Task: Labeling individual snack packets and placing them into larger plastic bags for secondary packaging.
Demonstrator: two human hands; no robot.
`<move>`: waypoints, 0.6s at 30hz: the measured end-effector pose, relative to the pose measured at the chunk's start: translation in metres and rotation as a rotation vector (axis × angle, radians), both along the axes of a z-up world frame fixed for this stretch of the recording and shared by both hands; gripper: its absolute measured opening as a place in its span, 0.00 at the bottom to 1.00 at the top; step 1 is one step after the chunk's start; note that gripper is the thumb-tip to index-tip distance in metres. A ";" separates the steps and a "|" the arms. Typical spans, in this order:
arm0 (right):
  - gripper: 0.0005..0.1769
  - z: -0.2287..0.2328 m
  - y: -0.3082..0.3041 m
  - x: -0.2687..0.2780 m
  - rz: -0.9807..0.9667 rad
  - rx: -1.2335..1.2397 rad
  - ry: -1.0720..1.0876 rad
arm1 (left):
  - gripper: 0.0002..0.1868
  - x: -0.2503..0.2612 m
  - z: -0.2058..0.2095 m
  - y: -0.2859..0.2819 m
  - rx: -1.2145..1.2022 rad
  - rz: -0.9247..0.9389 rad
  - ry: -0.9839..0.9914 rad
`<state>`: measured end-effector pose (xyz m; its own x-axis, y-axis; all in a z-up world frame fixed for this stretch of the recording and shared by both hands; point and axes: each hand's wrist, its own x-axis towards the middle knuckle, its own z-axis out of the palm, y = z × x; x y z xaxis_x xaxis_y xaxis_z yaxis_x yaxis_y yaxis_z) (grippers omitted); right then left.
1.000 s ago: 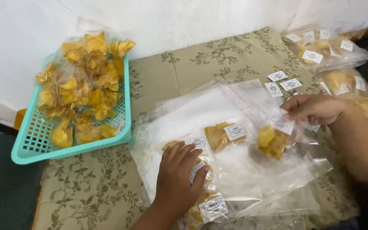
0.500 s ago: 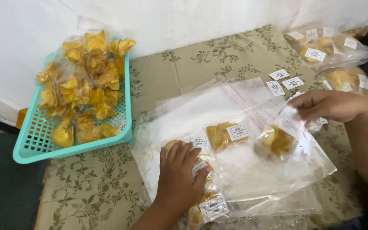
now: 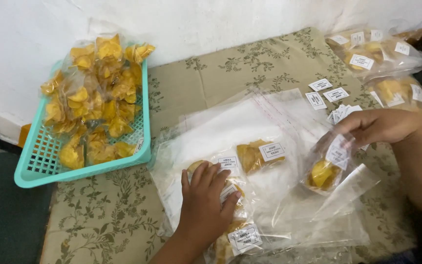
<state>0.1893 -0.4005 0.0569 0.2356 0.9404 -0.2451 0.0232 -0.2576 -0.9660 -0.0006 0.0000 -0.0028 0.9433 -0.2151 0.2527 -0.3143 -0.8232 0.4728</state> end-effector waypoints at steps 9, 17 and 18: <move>0.24 0.018 -0.022 -0.005 -0.031 0.037 -0.324 | 0.27 0.000 0.001 0.000 0.023 -0.004 0.008; 0.21 -0.009 -0.073 0.007 -0.653 0.066 -0.065 | 0.27 0.000 0.004 0.000 0.019 -0.002 0.036; 0.20 -0.007 -0.072 0.008 -0.706 0.055 -0.058 | 0.27 0.000 0.004 0.000 0.018 -0.006 0.029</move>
<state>0.1978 -0.4721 0.0499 0.8044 0.5691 -0.1704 -0.0793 -0.1815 -0.9802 -0.0006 -0.0001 0.0013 0.9488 -0.2253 0.2212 -0.3058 -0.8297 0.4669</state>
